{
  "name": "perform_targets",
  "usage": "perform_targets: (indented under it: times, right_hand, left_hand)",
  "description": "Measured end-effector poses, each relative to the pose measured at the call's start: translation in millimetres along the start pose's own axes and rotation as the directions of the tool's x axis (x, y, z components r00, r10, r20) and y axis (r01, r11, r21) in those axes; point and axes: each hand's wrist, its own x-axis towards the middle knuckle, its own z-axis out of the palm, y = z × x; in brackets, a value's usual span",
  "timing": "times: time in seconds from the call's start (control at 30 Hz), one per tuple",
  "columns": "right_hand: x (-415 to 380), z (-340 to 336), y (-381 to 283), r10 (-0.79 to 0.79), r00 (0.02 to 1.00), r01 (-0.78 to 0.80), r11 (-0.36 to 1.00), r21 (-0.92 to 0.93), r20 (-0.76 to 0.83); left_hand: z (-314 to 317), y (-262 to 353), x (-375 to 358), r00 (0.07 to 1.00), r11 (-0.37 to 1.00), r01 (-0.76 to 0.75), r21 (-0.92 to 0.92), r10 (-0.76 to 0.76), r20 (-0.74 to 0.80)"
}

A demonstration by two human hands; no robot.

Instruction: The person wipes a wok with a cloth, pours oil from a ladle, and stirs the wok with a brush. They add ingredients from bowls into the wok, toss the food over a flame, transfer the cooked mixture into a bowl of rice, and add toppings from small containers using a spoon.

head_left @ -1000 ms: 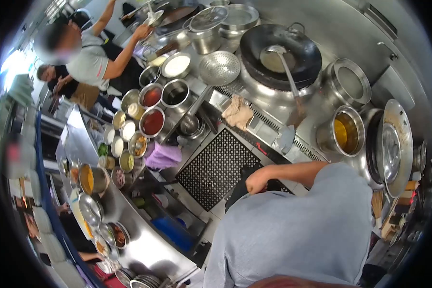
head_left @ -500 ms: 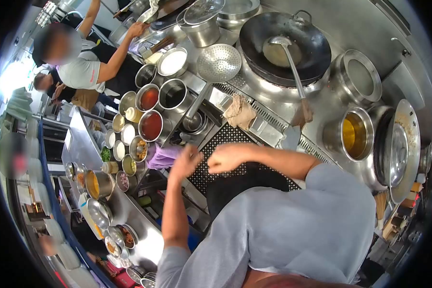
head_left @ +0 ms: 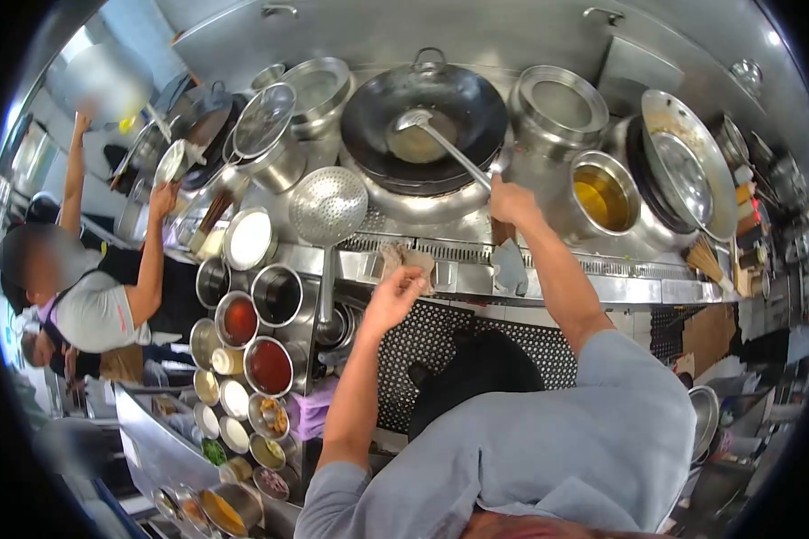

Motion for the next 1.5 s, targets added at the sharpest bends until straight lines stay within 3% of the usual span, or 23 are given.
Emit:
perform_targets:
  times: [0.03, 0.1, 0.2, 0.27, 0.3, 0.33, 0.37, 0.4, 0.47, 0.5, 0.53, 0.6, 0.67, 0.7, 0.73, 0.77, 0.93, 1.23, 1.3, 1.33, 1.4, 1.47, 1.5]
  right_hand:
    - [6.7, 15.9, 19.1, 0.023, 0.984, -0.048, 0.990, 0.136, 0.176]
    - [-21.2, 36.3, 30.5, 0.000, 0.991, -0.076, 0.822, 0.564, 0.134]
    - [-86.9, 2.8, 9.3, 0.141, 0.977, -0.210, 0.470, 0.857, 0.162]
    - [-85.6, -8.0, 42.1, 0.194, 0.973, -0.200, 0.434, 0.878, 0.125]
    - [-81.8, -26.1, 63.9, 0.268, 0.962, -0.202, 0.547, 0.813, 0.058]
    - [-71.2, -58.0, 87.6, 0.315, 0.949, -0.208, 0.657, 0.724, -0.013]
    - [-64.1, -92.6, 105.6, 0.313, 0.949, -0.199, 0.685, 0.701, -0.036]
    - [-36.6, -100.0, 142.4, 0.325, 0.942, -0.233, 0.818, 0.525, -0.088]
    - [0.4, -136.0, 177.5, 0.407, 0.911, -0.352, 0.854, 0.384, -0.072]
    - [46.9, -107.4, 227.9, 0.248, 0.924, -0.236, 0.969, 0.075, -0.293]
    - [67.6, -117.4, 235.6, 0.247, 0.923, -0.234, 0.969, 0.078, -0.294]
    - [96.4, -135.0, 241.4, 0.277, 0.947, -0.297, 0.949, 0.111, 0.163]
    - [114.6, -124.9, 255.3, 0.268, 0.923, -0.340, 0.905, 0.256, 0.277]
    - [115.3, -112.5, 268.6, 0.178, 0.900, -0.436, 0.339, 0.834, 0.399]
    - [115.0, -101.4, 268.5, 0.023, 0.907, -0.360, -0.475, 0.803, 0.420]
    - [94.3, -112.1, 233.6, 0.139, 0.903, -0.302, -0.471, 0.829, 0.407]
    - [60.8, -109.8, 178.8, 0.141, 0.915, -0.261, -0.510, 0.820, 0.379]
    - [-44.6, -115.0, 41.9, -0.139, 0.977, -0.211, -0.720, 0.662, 0.160]
    - [-70.8, -106.1, 17.5, -0.141, 0.977, -0.212, -0.740, 0.638, 0.162]
    - [-81.0, -101.1, 4.0, -0.134, 0.973, -0.224, -0.762, 0.608, 0.190]
    - [-86.5, -95.1, -7.7, -0.122, 0.968, -0.231, -0.779, 0.583, 0.220]
    - [-90.1, -84.0, -9.4, -0.106, 0.942, -0.301, -0.684, 0.665, 0.318]
    - [-91.9, -75.9, -5.5, -0.038, 0.939, -0.312, -0.512, 0.800, 0.342]
  left_hand:
    - [11.4, -8.5, -2.7, 0.998, 0.998, 0.003, -0.069, 0.001, 0.060]
    - [28.8, -14.8, -22.2, 0.987, 0.992, 0.031, -0.120, -0.012, 0.158]
    - [47.2, -34.0, -73.1, 0.953, 0.972, 0.204, -0.115, -0.170, 0.251]
    - [52.9, -55.1, -121.2, 0.927, 0.924, 0.349, -0.157, -0.316, 0.199]
    - [53.2, -70.5, -146.4, 0.887, 0.883, 0.452, -0.125, -0.429, 0.170]
    - [52.4, -80.4, -169.3, 0.869, 0.811, 0.494, -0.313, -0.452, 0.200]
    - [54.7, -52.1, -176.1, 0.775, 0.714, 0.624, -0.317, -0.617, 0.138]
    - [56.9, -55.4, -175.7, 0.777, 0.717, 0.622, -0.313, -0.615, 0.135]
    - [49.8, -69.9, -183.1, 0.733, 0.663, 0.668, -0.338, -0.664, 0.146]
    - [44.7, -79.5, -175.8, 0.777, 0.709, 0.622, -0.333, -0.611, 0.151]
    - [39.9, -74.8, -161.7, 0.778, 0.711, 0.620, -0.331, -0.610, 0.148]
    - [38.2, -48.0, -119.8, 0.806, 0.745, 0.580, -0.330, -0.584, 0.098]
    - [32.1, -31.4, -89.7, 0.857, 0.803, 0.510, -0.309, -0.505, 0.104]
    - [27.6, -24.8, -80.8, 0.875, 0.825, 0.482, -0.296, -0.471, 0.110]
    - [20.0, -21.2, -77.6, 0.875, 0.823, 0.480, -0.303, -0.473, 0.103]
    - [12.9, -18.6, -75.5, 0.888, 0.831, 0.455, -0.321, -0.449, 0.096]
    - [-32.4, -32.0, -63.7, 0.910, 0.846, 0.413, -0.337, -0.401, 0.108]
    - [-67.7, -18.5, 43.8, 0.947, 0.946, 0.211, -0.244, -0.136, 0.291]
    - [-73.4, 0.6, 52.9, 0.962, 0.997, 0.058, 0.054, -0.071, 0.265]
    - [-71.7, -2.1, 53.2, 0.960, 0.997, 0.059, 0.051, -0.070, 0.271]
    - [-59.5, -6.5, 52.3, 0.984, 0.807, -0.179, 0.563, 0.150, 0.099]
    - [-46.5, -16.3, 48.4, 0.989, 0.800, -0.087, 0.594, -0.004, 0.150]
    - [-38.0, -21.6, 45.1, 0.986, 0.757, -0.064, 0.650, -0.053, 0.158]
